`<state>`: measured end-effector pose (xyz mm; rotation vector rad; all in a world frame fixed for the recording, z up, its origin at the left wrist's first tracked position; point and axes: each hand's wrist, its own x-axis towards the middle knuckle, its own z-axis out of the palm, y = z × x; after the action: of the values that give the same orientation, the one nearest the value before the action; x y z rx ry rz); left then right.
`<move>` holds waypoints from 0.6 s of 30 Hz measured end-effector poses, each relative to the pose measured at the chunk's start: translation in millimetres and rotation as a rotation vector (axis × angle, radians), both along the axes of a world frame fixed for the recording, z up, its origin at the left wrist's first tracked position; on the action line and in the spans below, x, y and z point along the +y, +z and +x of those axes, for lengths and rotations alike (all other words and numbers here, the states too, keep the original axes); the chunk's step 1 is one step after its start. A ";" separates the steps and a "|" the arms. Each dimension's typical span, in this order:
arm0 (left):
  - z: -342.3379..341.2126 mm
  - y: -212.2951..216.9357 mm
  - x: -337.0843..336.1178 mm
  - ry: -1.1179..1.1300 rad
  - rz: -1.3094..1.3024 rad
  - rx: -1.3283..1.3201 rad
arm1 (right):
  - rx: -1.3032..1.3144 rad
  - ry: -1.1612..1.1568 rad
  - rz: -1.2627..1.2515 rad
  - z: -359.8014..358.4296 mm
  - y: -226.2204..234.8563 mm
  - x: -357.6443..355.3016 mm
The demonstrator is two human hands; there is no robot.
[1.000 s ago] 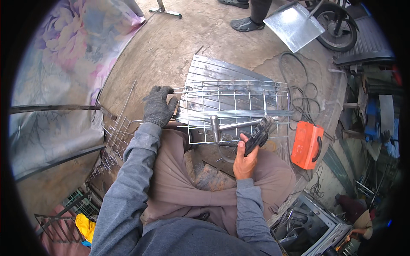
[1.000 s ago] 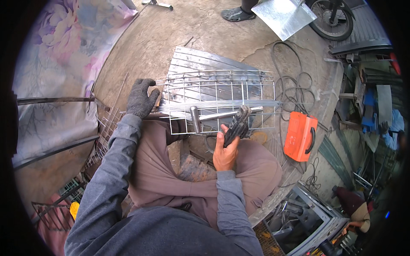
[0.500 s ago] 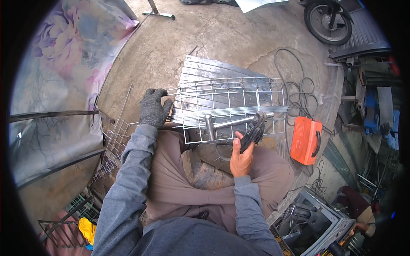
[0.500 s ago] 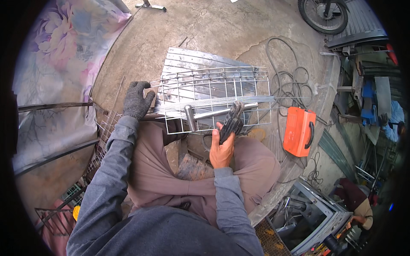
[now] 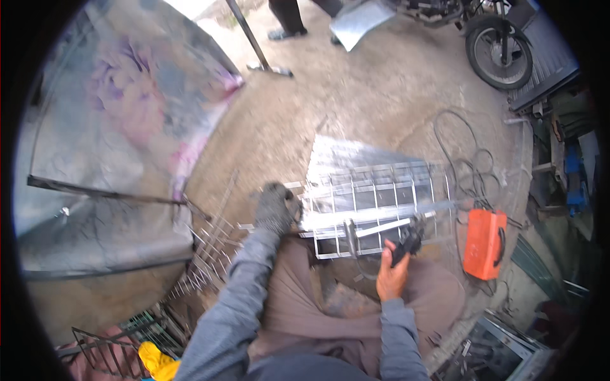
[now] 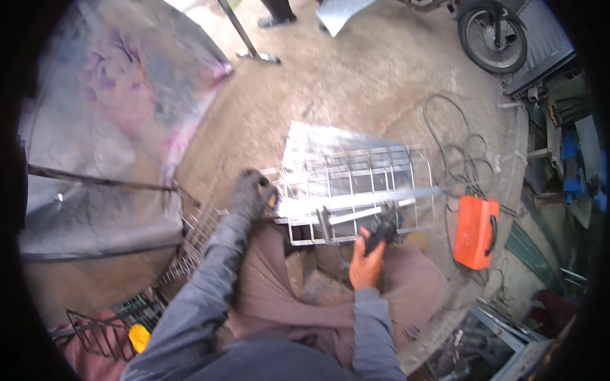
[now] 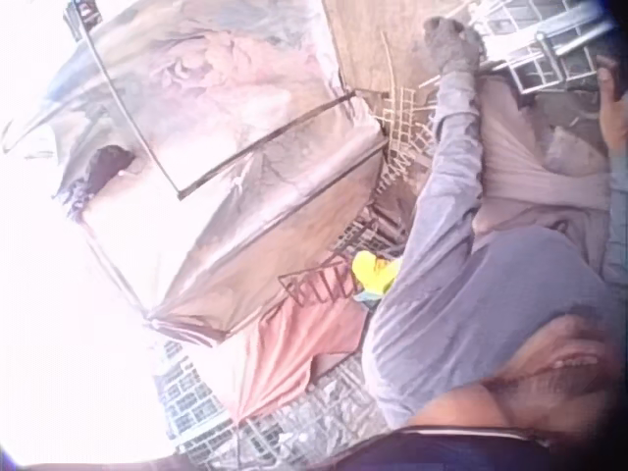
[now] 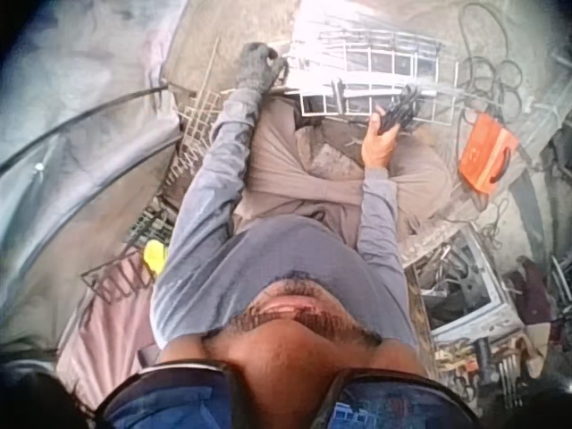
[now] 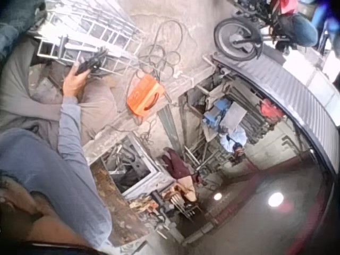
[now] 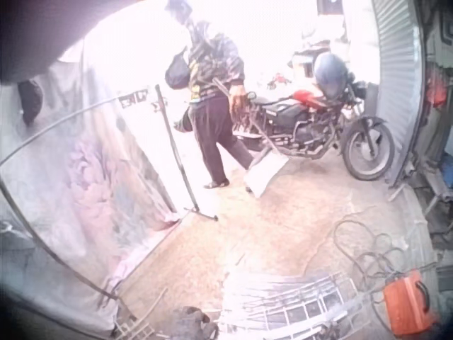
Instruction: Welding a wire mesh grid using a handheld welding torch.
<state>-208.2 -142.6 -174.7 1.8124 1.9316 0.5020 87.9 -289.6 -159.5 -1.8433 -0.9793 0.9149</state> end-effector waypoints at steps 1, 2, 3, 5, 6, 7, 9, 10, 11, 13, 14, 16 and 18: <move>4.3 -11.2 -1.9 -0.035 -0.003 0.095 | -0.023 -0.009 0.033 6.6 -6.7 -4.5; 7.5 -6.5 -2.2 -0.040 0.017 0.088 | -0.055 0.003 0.010 12.4 -8.5 -7.7; 8.5 -0.3 -7.9 -0.037 0.019 0.083 | -0.059 -0.015 0.008 4.0 0.0 -5.5; -0.4 8.4 -9.9 -0.023 -0.078 0.099 | -0.131 0.037 0.047 1.7 -5.9 -7.1; 0.1 11.2 -10.1 -0.019 -0.047 0.107 | -0.124 0.038 0.079 1.9 -6.6 -8.0; 1.5 12.4 -9.3 0.005 -0.068 0.096 | -0.071 0.022 0.067 0.8 -5.1 -9.4; 3.7 12.8 -5.2 0.037 -0.080 0.089 | -0.013 0.016 0.065 -0.2 -1.8 -5.9; 5.7 12.5 -4.9 0.045 -0.042 0.093 | 0.000 0.004 0.068 -0.6 1.6 -5.1; 6.7 12.3 -5.4 0.055 -0.006 0.097 | 0.014 -0.007 0.069 -0.5 3.9 -5.0; 4.2 10.0 -3.4 0.049 -0.003 0.113 | 0.000 -0.003 0.075 -1.5 3.5 -3.4; 1.3 7.7 -5.5 0.048 0.010 0.100 | -0.005 -0.003 0.060 -2.8 3.4 -3.9; 2.1 14.6 -6.2 0.031 -0.054 0.087 | -0.010 -0.009 0.058 -0.3 2.0 -4.5; 9.3 18.9 -9.5 0.044 -0.048 0.095 | -0.037 -0.013 0.124 2.3 -10.0 -5.2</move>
<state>-198.9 -152.1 -155.8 1.7972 2.0323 0.3870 90.3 -294.7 -169.5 -1.7659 -1.0230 0.7974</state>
